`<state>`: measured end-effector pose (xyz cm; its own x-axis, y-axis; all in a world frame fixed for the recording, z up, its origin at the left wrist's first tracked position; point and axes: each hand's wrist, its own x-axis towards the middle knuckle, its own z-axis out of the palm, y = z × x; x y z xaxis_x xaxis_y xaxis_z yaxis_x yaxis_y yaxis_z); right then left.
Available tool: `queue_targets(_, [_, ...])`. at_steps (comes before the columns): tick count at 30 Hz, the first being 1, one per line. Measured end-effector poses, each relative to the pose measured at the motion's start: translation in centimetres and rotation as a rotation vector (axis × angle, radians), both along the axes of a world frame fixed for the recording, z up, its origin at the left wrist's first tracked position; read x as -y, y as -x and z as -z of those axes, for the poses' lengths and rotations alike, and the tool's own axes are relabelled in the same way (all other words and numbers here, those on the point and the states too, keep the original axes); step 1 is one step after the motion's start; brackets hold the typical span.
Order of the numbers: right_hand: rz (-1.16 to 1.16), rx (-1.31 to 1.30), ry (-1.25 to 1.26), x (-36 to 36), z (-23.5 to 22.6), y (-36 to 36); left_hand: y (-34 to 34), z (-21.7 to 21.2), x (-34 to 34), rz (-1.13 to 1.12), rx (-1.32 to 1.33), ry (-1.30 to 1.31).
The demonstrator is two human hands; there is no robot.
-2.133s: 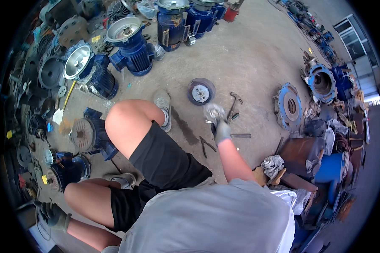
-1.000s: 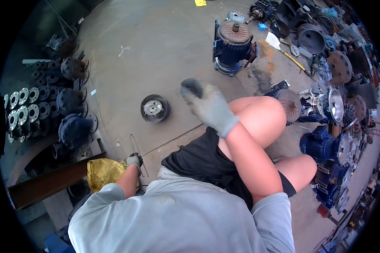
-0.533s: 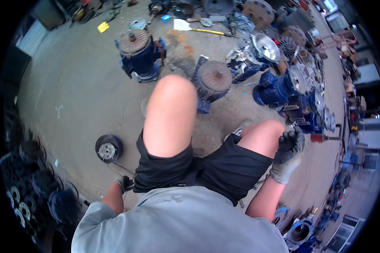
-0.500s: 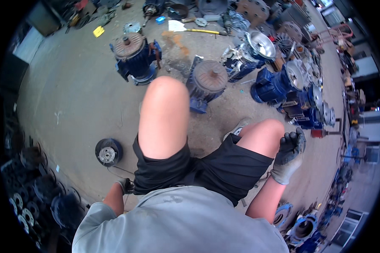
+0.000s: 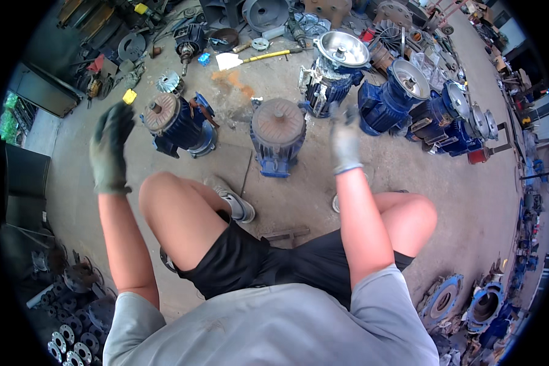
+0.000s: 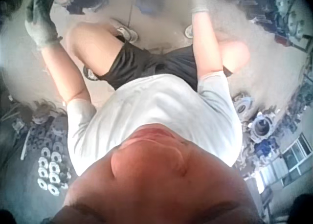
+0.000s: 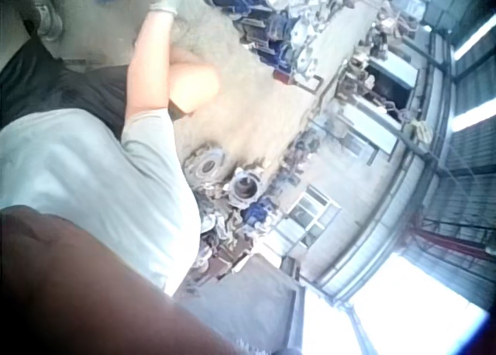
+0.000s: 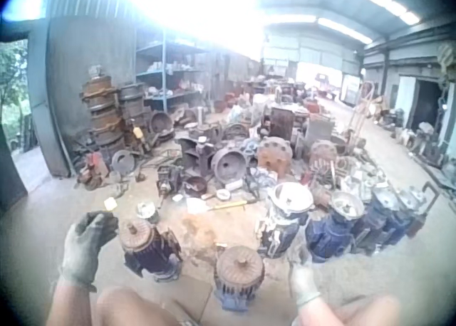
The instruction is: The person sits on the floor and disassembles a blue electric motor. They remove the end cover, extract the fan, and use a hammer to loosen parts before separating components.
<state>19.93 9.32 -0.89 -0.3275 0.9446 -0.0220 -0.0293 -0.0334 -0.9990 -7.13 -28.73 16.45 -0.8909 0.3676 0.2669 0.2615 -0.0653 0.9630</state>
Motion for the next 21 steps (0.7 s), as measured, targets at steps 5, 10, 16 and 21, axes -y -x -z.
queue_targets(5, [-0.023,0.107,0.249,1.2,9.4,3.9,-2.8,6.4,-16.7,0.199,-0.127,0.747])
queue_targets(10, [0.023,0.088,0.126,4.3,10.8,9.0,-3.8,21.9,-22.0,0.207,-0.364,1.087])
queue_targets(16, [0.071,0.017,0.117,1.3,12.5,11.1,-6.9,29.4,-23.8,0.271,0.254,0.191])
queue_targets(21, [-0.358,0.364,-0.008,-5.4,7.6,14.7,-8.7,29.6,-27.6,-0.062,0.505,-0.117])
